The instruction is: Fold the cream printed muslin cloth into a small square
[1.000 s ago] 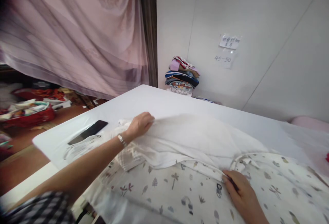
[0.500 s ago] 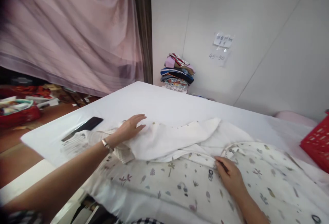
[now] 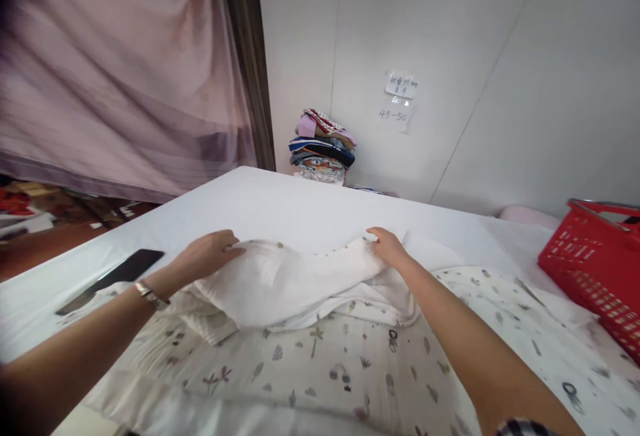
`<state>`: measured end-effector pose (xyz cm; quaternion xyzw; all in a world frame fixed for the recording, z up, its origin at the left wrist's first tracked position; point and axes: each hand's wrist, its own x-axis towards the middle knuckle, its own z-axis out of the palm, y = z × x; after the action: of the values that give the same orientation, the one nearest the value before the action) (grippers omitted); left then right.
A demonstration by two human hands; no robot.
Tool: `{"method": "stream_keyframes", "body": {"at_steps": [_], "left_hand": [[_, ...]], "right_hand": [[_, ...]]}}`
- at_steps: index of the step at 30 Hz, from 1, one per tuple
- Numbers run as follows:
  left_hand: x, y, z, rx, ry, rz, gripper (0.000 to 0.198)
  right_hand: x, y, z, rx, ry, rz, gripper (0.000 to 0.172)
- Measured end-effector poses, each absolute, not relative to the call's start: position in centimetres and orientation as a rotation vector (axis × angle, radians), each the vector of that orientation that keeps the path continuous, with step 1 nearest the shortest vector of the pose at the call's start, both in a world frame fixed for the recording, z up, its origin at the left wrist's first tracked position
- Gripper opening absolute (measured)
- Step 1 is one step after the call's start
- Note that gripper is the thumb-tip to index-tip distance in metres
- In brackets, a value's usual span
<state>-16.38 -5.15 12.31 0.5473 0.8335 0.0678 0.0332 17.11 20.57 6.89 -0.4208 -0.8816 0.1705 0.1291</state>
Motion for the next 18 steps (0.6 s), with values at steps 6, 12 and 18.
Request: {"method": "stream_keyframes", "body": {"at_steps": [6,12,18], "left_hand": [[-19.5,-6.1,17.2,1.693,2.926,0.379,0.031],[-22.7,-3.1,17.6,1.441,3.025,0.085,0.031],[-27.5,5.9,16.7,1.185,2.833,0.444,0.042]], "right_hand": [[13.6,22.8,6.9,-1.179,-2.928,0.635,0.047],[14.5,24.8,9.0,-1.309,-2.981,0.621,0.011],[12.1,32.5,13.7,-1.572,-2.37,0.75,0.016]]}}
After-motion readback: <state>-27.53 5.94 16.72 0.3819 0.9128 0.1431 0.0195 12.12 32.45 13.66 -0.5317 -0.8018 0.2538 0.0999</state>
